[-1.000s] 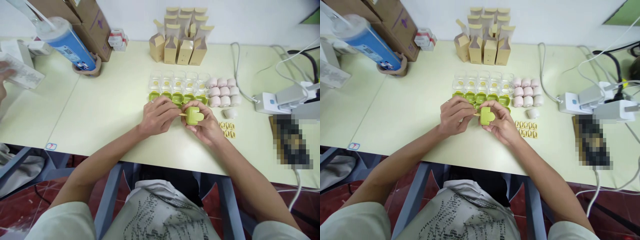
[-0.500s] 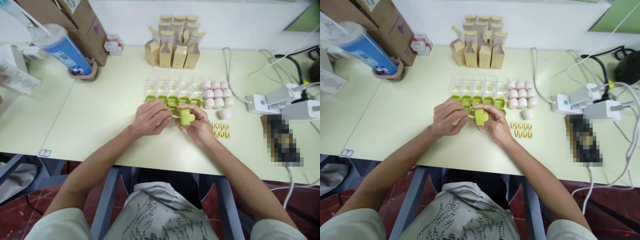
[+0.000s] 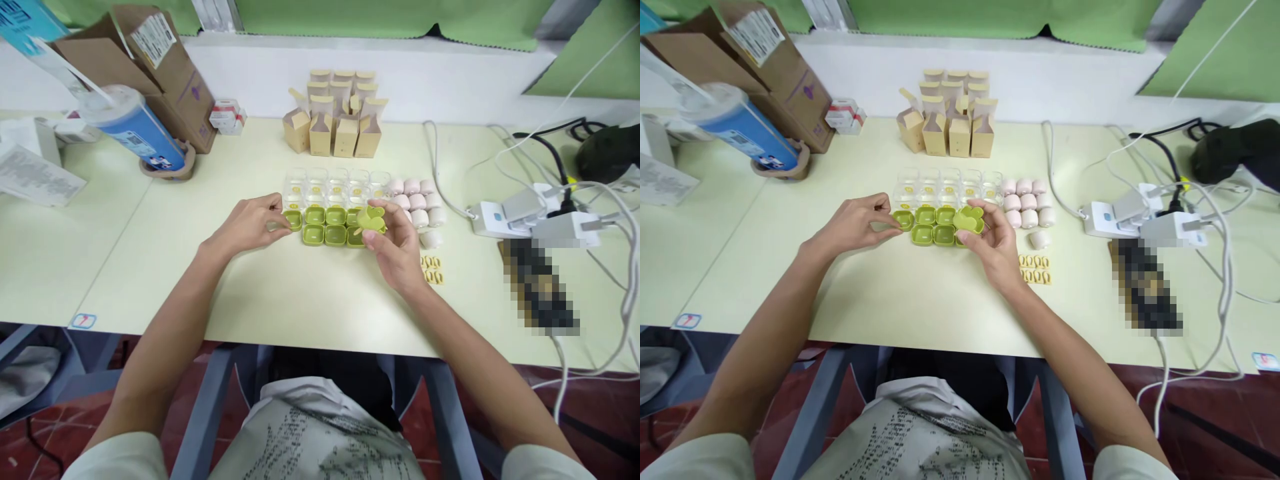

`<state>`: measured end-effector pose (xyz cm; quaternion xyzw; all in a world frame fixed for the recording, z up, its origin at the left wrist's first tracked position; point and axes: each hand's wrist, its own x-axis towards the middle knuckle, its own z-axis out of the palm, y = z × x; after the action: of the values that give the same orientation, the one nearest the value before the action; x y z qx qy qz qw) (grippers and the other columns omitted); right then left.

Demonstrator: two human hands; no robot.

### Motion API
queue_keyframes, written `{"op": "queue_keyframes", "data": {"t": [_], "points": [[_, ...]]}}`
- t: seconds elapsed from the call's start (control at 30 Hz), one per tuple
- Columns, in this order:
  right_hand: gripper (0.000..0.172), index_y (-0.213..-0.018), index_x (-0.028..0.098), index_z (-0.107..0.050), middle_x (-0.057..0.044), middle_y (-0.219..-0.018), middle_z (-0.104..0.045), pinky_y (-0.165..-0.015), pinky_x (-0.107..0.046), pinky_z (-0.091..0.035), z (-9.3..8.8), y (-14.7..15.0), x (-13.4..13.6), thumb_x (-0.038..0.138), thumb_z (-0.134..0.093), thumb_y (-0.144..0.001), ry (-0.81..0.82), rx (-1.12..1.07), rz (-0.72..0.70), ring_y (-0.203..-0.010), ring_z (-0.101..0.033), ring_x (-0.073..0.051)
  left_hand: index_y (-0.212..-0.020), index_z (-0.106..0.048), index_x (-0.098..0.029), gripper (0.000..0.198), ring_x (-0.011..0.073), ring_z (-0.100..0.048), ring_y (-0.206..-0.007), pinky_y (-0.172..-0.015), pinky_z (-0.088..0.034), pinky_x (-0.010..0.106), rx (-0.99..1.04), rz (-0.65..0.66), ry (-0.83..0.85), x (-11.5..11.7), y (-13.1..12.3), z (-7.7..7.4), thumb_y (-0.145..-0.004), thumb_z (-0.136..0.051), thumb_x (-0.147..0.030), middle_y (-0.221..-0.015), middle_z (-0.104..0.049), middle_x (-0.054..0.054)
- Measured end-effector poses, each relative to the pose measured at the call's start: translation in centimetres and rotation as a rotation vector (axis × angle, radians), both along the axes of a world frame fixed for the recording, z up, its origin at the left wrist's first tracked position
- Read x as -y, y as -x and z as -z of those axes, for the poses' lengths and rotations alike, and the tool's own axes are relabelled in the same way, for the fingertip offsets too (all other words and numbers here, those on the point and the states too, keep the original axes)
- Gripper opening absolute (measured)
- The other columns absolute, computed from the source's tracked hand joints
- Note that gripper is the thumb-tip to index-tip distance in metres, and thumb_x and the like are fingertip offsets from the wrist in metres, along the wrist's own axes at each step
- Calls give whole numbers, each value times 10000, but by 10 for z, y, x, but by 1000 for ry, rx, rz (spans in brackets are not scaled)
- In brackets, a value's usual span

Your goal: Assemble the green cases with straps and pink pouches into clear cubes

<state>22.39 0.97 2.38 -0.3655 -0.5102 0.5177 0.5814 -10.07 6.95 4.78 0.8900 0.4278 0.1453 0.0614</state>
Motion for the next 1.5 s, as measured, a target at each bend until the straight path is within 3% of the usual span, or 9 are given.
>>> {"op": "queue_keyframes", "data": {"t": [0.33,0.47,0.6,0.7,0.77,0.87,1.0,1.17,1.5], "points": [[646,-1432,358,-674,-72,-1381,-703,-1076,-528,-631,0,3,0,533,-937,-868,-61,100,-1,-1190,-728,-269,-930,-919,-365,220,144,-613,-685,-669,-458,304,30,176,353,15,5,-32,-925,-834,-568,-821,-650,-9],[681,-1473,359,-614,-88,-1367,-676,-1001,-496,-659,-2,7,3,545,-913,-890,-118,172,56,-1152,-725,-264,-1119,-898,-317,288,184,-689,-881,-767,-570,316,365,192,20,24,-15,-28,-956,-854,-550,-993,-688,49],[516,-1300,301,-652,-5,-984,-684,-700,-341,-582,-1,15,13,477,-923,-898,-134,321,35,-798,-661,-179,-1572,-644,-305,649,292,-674,-1261,-859,-648,374,393,263,-347,44,-58,-8,-981,-857,-469,-1377,-702,162],[378,-1183,268,-685,49,-824,-612,-607,-304,-476,-2,20,22,405,-912,-914,-245,490,46,-632,-521,-125,-1539,-623,-257,550,281,-676,-1257,-958,-660,411,318,372,-473,56,-81,4,-1019,-796,-215,-1356,-757,144],[443,-1282,279,-647,47,-869,-655,-595,-294,-466,-2,22,27,397,-897,-936,-300,495,51,-610,-513,-112,-1458,-655,-223,449,230,-710,-1144,-966,-660,373,353,396,-496,57,-82,6,-1030,-742,-116,-1235,-785,110],[496,-1442,309,-549,14,-974,-735,-602,-297,-479,-4,21,29,417,-803,-1030,-318,462,49,-629,-544,-120,-1380,-709,-240,346,205,-738,-1109,-941,-677,339,434,271,-426,43,-59,-1,-1046,-790,-280,-1215,-764,100],[262,-1371,289,-601,3,-958,-737,-617,-291,-484,-3,18,24,361,-643,-1122,-378,532,92,-659,-557,-125,-1211,-816,-241,628,215,-750,-995,-777,-688,315,444,-53,-60,16,-15,-18,-846,-884,-747,-1215,-743,102],[163,-1256,243,-676,-12,-917,-736,-604,-283,-476,3,14,18,251,-572,-1130,-527,642,83,-642,-568,-126,-1114,-838,-248,710,221,-755,-892,-782,-652,320,294,-236,328,1,10,-25,-732,-871,-845,-1055,-820,67],[217,-1200,205,-697,-32,-884,-744,-618,-299,-478,2,13,20,108,-531,-1100,-728,759,53,-634,-598,-142,-1052,-837,-252,622,220,-730,-795,-763,-497,319,49,-314,145,-1,7,-12,-837,-741,-828,-924,-826,37]]}}
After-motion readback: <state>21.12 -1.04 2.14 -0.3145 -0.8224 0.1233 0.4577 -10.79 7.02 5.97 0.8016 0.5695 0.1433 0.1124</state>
